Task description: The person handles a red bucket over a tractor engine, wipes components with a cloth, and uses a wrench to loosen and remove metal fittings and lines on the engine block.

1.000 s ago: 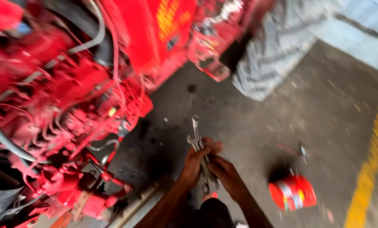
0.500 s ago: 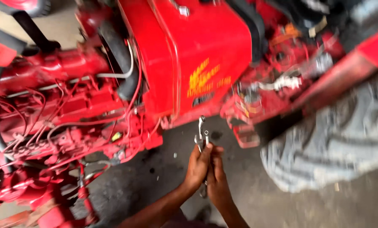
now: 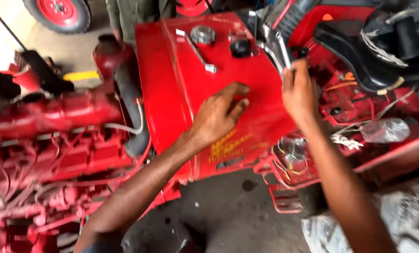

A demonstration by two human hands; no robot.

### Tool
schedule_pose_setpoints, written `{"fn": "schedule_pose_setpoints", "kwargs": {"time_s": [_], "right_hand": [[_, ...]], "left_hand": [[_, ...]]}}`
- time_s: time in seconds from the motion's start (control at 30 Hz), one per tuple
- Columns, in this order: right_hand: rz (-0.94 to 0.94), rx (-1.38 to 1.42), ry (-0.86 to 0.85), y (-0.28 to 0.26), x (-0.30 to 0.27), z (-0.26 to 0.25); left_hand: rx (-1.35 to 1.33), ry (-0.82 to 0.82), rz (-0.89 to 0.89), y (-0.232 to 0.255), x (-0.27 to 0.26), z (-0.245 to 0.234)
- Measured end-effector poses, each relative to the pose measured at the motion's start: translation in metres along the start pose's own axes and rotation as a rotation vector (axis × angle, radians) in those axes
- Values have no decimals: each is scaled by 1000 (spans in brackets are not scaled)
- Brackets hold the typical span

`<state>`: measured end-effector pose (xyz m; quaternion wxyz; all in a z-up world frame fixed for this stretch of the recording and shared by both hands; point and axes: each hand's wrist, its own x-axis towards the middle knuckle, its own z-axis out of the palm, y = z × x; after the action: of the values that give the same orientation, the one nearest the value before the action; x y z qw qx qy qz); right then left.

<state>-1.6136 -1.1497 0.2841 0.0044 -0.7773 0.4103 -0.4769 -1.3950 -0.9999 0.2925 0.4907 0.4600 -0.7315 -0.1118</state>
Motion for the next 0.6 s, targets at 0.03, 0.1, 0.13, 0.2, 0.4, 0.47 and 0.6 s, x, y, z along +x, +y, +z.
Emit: {"fn": "schedule_pose_setpoints", "kwargs": {"time_s": [0.03,0.1,0.13,0.2,0.4,0.47,0.6], "right_hand": [[-20,-162,1,14,29,11],[5,-332,-63,37,72,33],[17,-416,-98,46,86,44],[11,-460,-164,58,102,64],[-168,-555,-226,71,141,87],[-189,-562,-277,65,152,90],[-427,-432,-210,42,151,76]], "left_hand": [[80,-2,18,-8,18,-5],[241,-14,39,-23,45,-6],[269,-21,42,-29,53,-4],[319,-29,49,-37,63,3],[400,-28,69,-40,59,11],[332,-20,50,-40,60,9],[299,-35,-49,-40,58,7]]}}
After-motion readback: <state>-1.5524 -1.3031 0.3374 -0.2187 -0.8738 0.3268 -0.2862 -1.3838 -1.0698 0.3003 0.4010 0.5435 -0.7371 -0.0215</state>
